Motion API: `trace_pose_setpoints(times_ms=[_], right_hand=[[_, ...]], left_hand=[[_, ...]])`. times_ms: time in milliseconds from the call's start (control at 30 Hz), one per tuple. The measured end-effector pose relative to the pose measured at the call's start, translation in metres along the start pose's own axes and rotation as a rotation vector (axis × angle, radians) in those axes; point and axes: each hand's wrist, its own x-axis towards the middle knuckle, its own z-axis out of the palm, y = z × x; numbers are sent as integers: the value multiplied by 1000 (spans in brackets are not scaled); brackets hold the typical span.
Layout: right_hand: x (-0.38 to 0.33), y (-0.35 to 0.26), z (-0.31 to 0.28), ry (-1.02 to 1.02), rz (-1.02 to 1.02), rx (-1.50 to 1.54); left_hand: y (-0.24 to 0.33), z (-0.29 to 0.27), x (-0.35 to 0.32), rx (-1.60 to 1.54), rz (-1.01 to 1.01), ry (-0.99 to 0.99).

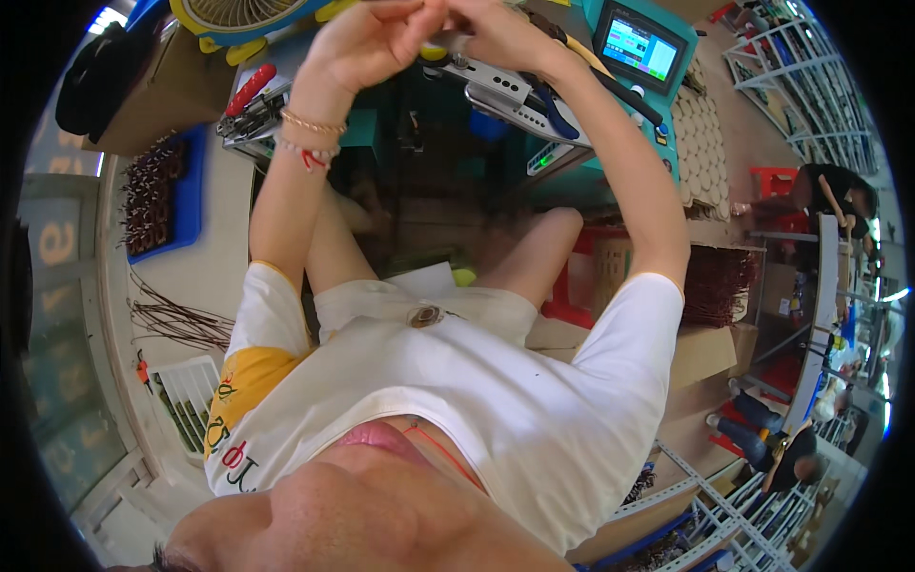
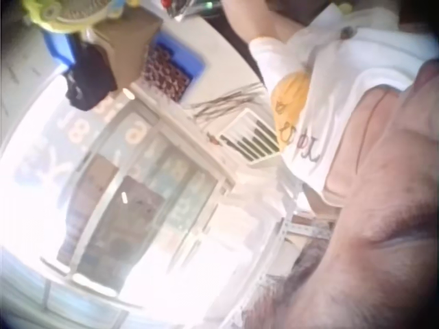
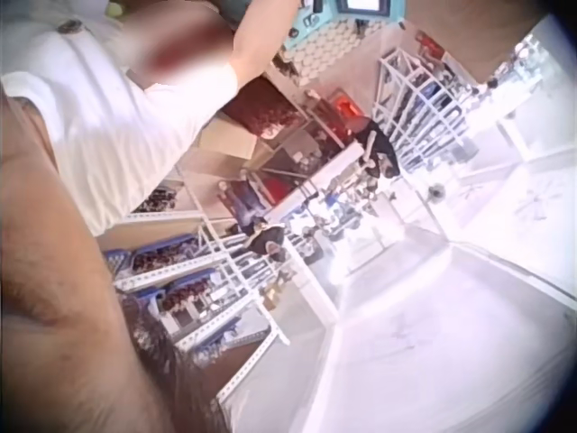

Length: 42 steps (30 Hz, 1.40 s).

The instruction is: Operating a winding machine to wrap copper wire around toroidal cores.

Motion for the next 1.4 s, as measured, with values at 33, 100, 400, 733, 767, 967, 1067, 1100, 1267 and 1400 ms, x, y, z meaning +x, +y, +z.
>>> trace_pose_setpoints(times_ms=[33, 100, 400, 733, 767, 967, 1067, 1100, 1267, 1400], right_hand=[[18, -25, 15, -51, 219, 15], [38, -44, 19, -204, 348, -135], [112, 5, -9, -98, 625, 209], [137, 33, -30, -588, 283, 66], [132, 35, -32, -650, 219, 47], [48, -56, -55, -496, 189, -236], [-17, -78, -39, -397, 436, -463], [-30, -87, -31, -445, 435, -466], [-83, -100, -9, -509, 423, -319], [-94, -99, -7, -505, 388, -306]], left_hand=[[25, -10, -11, 127, -26, -196], [57, 33, -49, 108, 79, -267], [-13, -65, -29, 2321, 1212, 591], [-19, -85, -17, 2205, 1383, 527], [-25, -88, -18, 2179, 1471, 585], [-102, -143, -39, 1578, 1039, 638], [-103, -157, 6, 1421, 989, 637], [-95, -164, 21, 1579, 1159, 614], [-109, -166, 9, 1452, 741, 687], [-111, -83, -27, 910, 358, 368]])
